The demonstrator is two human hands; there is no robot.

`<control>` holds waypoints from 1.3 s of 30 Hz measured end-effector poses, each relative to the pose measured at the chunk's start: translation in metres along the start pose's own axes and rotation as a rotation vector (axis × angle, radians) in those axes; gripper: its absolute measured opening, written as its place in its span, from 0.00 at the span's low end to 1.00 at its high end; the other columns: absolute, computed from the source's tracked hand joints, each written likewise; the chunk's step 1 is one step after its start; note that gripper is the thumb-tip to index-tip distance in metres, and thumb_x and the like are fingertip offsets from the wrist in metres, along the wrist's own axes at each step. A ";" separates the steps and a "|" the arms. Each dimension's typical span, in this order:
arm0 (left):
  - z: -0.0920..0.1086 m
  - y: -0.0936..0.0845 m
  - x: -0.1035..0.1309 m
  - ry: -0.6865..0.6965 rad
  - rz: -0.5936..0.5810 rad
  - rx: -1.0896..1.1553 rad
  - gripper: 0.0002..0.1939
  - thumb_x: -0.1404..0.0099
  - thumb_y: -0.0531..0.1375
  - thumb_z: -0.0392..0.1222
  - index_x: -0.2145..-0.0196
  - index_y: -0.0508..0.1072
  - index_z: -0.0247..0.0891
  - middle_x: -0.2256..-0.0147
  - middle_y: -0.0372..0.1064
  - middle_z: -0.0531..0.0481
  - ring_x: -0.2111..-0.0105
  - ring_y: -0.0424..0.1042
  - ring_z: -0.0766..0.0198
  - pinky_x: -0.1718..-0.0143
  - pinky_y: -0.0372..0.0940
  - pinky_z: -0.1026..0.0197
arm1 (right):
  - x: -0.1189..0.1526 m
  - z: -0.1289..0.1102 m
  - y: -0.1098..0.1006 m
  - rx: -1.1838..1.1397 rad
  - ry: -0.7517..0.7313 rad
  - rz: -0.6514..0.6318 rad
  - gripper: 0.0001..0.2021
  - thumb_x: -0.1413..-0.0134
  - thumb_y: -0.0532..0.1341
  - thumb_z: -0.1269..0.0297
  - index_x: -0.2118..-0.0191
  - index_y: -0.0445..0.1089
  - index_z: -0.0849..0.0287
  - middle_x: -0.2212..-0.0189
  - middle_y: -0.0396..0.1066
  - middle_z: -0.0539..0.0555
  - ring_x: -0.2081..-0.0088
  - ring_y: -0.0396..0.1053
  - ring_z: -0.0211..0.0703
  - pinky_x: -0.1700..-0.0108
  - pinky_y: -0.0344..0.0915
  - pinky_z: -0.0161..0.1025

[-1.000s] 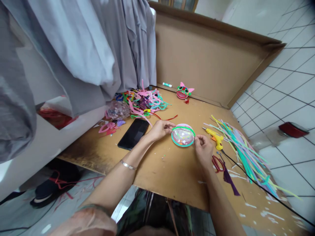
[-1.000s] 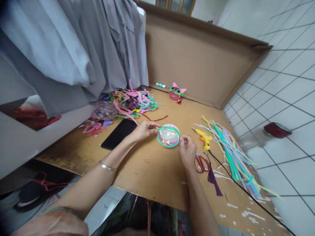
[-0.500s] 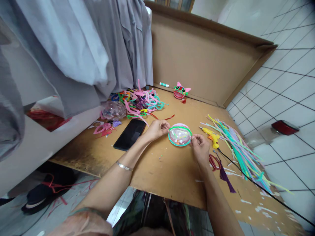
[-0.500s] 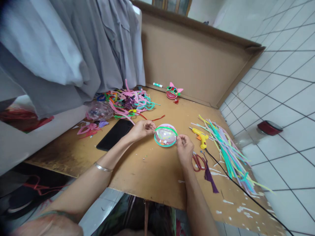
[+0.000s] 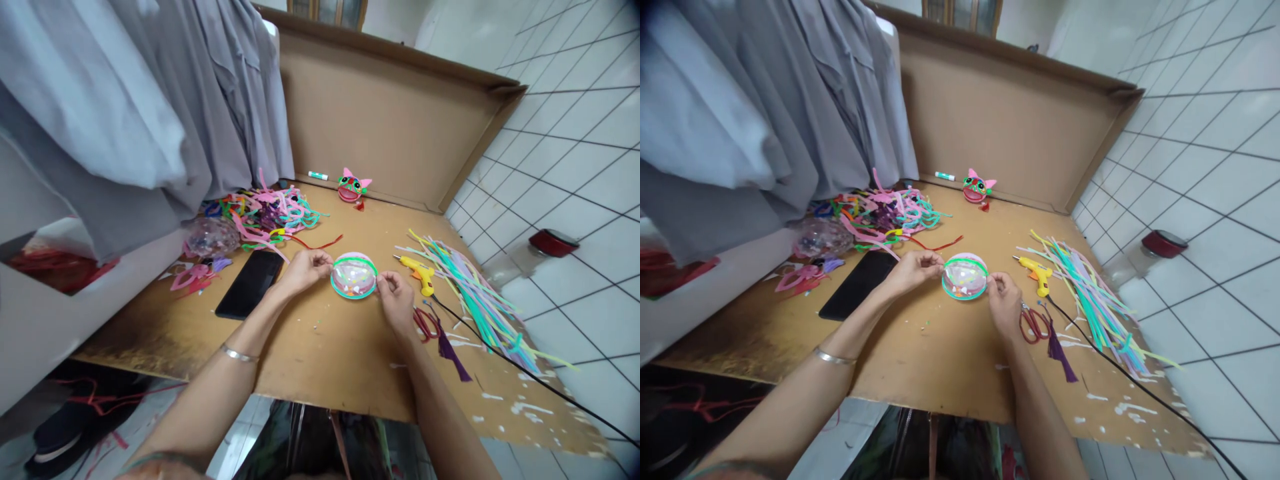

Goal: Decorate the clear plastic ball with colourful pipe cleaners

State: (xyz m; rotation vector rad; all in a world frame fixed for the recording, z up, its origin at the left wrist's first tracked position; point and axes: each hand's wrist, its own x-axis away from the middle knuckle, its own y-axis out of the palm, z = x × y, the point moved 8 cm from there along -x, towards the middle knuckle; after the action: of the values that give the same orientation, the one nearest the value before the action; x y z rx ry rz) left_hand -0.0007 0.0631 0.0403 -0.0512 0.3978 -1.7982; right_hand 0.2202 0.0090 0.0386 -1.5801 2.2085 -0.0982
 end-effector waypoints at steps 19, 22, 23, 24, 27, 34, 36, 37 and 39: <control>0.000 0.003 0.001 0.004 -0.012 -0.042 0.06 0.47 0.56 0.40 0.74 0.70 0.34 0.80 0.66 0.55 0.79 0.64 0.70 0.72 0.61 0.66 | -0.001 0.002 -0.002 0.132 -0.029 0.022 0.09 0.48 0.55 0.55 0.71 0.63 0.55 0.80 0.68 0.47 0.78 0.66 0.40 0.74 0.61 0.36; 0.004 0.001 0.001 0.025 0.006 -0.106 0.06 0.47 0.55 0.39 0.74 0.70 0.34 0.79 0.65 0.55 0.79 0.62 0.70 0.74 0.59 0.67 | -0.003 0.007 -0.002 0.073 -0.015 0.025 0.09 0.47 0.54 0.55 0.70 0.62 0.54 0.80 0.68 0.47 0.77 0.68 0.41 0.72 0.63 0.37; 0.006 0.000 0.002 0.032 0.019 -0.125 0.06 0.47 0.55 0.39 0.74 0.70 0.34 0.79 0.66 0.55 0.78 0.62 0.70 0.74 0.58 0.67 | -0.003 0.008 -0.001 0.062 -0.010 0.019 0.09 0.47 0.54 0.55 0.70 0.61 0.54 0.80 0.68 0.47 0.76 0.69 0.42 0.71 0.64 0.37; 0.008 -0.001 0.002 0.039 0.036 -0.143 0.06 0.48 0.56 0.38 0.74 0.70 0.34 0.78 0.66 0.54 0.77 0.63 0.70 0.73 0.58 0.67 | -0.003 0.009 -0.001 0.055 -0.006 0.013 0.09 0.47 0.54 0.55 0.70 0.61 0.54 0.80 0.68 0.47 0.77 0.69 0.42 0.71 0.64 0.38; 0.014 -0.003 0.003 0.067 0.087 -0.187 0.05 0.49 0.56 0.36 0.75 0.71 0.34 0.75 0.69 0.52 0.75 0.64 0.68 0.72 0.59 0.66 | -0.003 0.009 -0.001 0.057 -0.009 0.015 0.09 0.47 0.55 0.55 0.70 0.62 0.54 0.81 0.69 0.47 0.77 0.69 0.42 0.72 0.64 0.38; 0.016 -0.001 0.005 0.096 0.093 -0.199 0.04 0.49 0.56 0.36 0.75 0.70 0.34 0.76 0.68 0.52 0.76 0.63 0.69 0.74 0.57 0.67 | -0.001 0.007 -0.001 0.125 -0.017 0.046 0.07 0.49 0.55 0.57 0.71 0.62 0.53 0.82 0.69 0.47 0.77 0.68 0.44 0.73 0.64 0.38; 0.016 -0.001 0.005 0.106 0.096 -0.166 0.03 0.49 0.57 0.36 0.74 0.69 0.34 0.77 0.66 0.53 0.76 0.62 0.70 0.74 0.57 0.68 | -0.001 0.007 0.000 0.137 -0.001 0.042 0.06 0.50 0.56 0.57 0.71 0.62 0.52 0.81 0.69 0.46 0.77 0.68 0.44 0.72 0.64 0.38; 0.016 -0.001 0.005 0.117 0.100 -0.132 0.03 0.48 0.57 0.35 0.73 0.69 0.34 0.76 0.65 0.53 0.76 0.62 0.70 0.74 0.57 0.68 | -0.001 0.007 0.000 0.140 0.007 0.041 0.06 0.50 0.56 0.57 0.71 0.61 0.52 0.81 0.69 0.46 0.78 0.68 0.44 0.72 0.64 0.38; 0.019 0.000 0.005 0.157 0.093 -0.058 0.07 0.47 0.58 0.35 0.67 0.70 0.34 0.74 0.65 0.53 0.75 0.62 0.71 0.72 0.58 0.68 | 0.000 0.006 0.000 0.148 0.016 0.041 0.06 0.50 0.56 0.57 0.71 0.61 0.52 0.81 0.69 0.46 0.78 0.68 0.43 0.71 0.63 0.38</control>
State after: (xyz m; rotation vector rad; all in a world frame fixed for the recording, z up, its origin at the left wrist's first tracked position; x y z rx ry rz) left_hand 0.0028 0.0539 0.0568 0.0668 0.5556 -1.7044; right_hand 0.2223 0.0106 0.0333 -1.4590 2.1905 -0.2570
